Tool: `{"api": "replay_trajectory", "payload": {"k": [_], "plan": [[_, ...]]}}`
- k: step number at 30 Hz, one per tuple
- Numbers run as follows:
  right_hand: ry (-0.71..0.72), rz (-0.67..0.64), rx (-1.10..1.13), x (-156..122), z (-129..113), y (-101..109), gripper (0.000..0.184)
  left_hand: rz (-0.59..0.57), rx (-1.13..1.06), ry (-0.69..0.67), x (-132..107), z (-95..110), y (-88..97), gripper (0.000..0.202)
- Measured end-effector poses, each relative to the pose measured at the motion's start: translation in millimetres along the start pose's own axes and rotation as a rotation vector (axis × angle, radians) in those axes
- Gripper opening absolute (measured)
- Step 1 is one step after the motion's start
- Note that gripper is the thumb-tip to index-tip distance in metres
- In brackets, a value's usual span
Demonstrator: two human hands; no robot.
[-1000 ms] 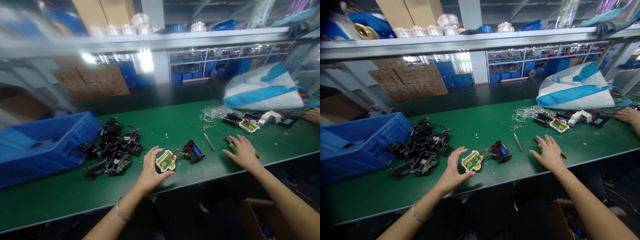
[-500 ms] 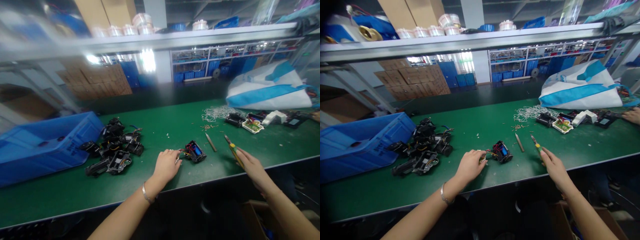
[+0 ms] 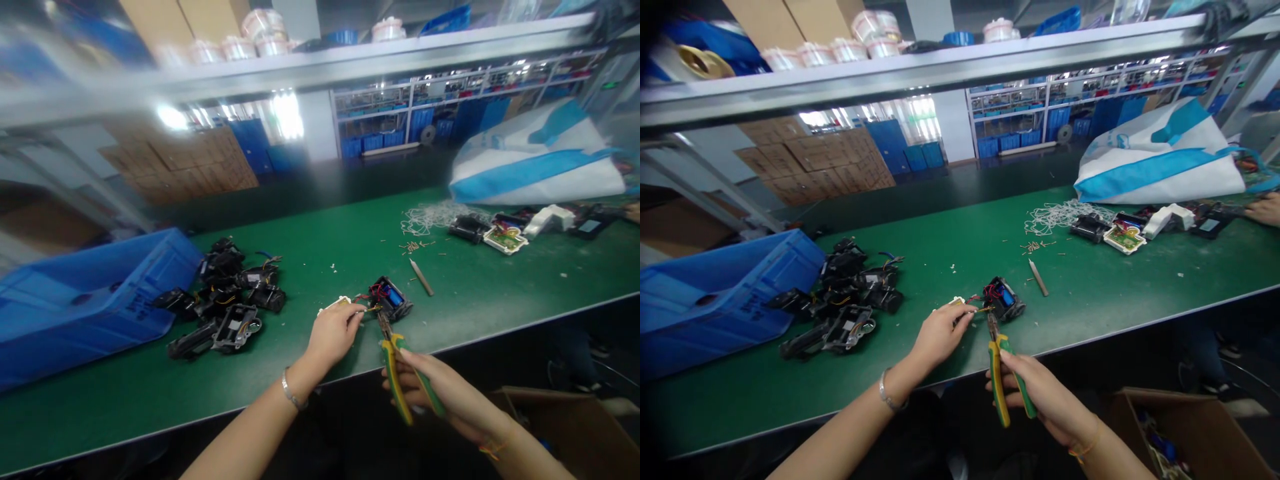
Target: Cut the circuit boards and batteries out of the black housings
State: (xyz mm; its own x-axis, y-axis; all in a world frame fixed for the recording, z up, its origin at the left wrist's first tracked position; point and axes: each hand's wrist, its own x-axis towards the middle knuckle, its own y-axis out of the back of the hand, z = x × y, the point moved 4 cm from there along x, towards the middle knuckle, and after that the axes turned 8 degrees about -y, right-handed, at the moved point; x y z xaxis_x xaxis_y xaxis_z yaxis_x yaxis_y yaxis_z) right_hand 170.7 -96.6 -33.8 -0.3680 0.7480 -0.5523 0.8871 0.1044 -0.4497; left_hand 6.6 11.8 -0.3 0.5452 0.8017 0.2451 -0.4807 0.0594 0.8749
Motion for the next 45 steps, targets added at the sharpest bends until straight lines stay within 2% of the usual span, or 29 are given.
{"api": "replay_trajectory", "payload": {"k": [16, 29, 45], "plan": [[-0.054, 0.031, -0.122, 8.4, -4.8, -7.4, 0.047, -0.013, -0.102, 0.001, 2.3, -0.4, -4.0, 0.023], [-0.027, 0.07, -0.055, 15.0, 2.9, -4.2, 0.043, -0.014, -0.169, 0.003, 1.2, -1.5, -3.8, 0.022], [0.037, 0.117, -0.188, 12.3, -1.1, -7.6, 0.045, -0.035, -0.194, -0.014, -1.0, -1.1, -2.5, 0.02]]}}
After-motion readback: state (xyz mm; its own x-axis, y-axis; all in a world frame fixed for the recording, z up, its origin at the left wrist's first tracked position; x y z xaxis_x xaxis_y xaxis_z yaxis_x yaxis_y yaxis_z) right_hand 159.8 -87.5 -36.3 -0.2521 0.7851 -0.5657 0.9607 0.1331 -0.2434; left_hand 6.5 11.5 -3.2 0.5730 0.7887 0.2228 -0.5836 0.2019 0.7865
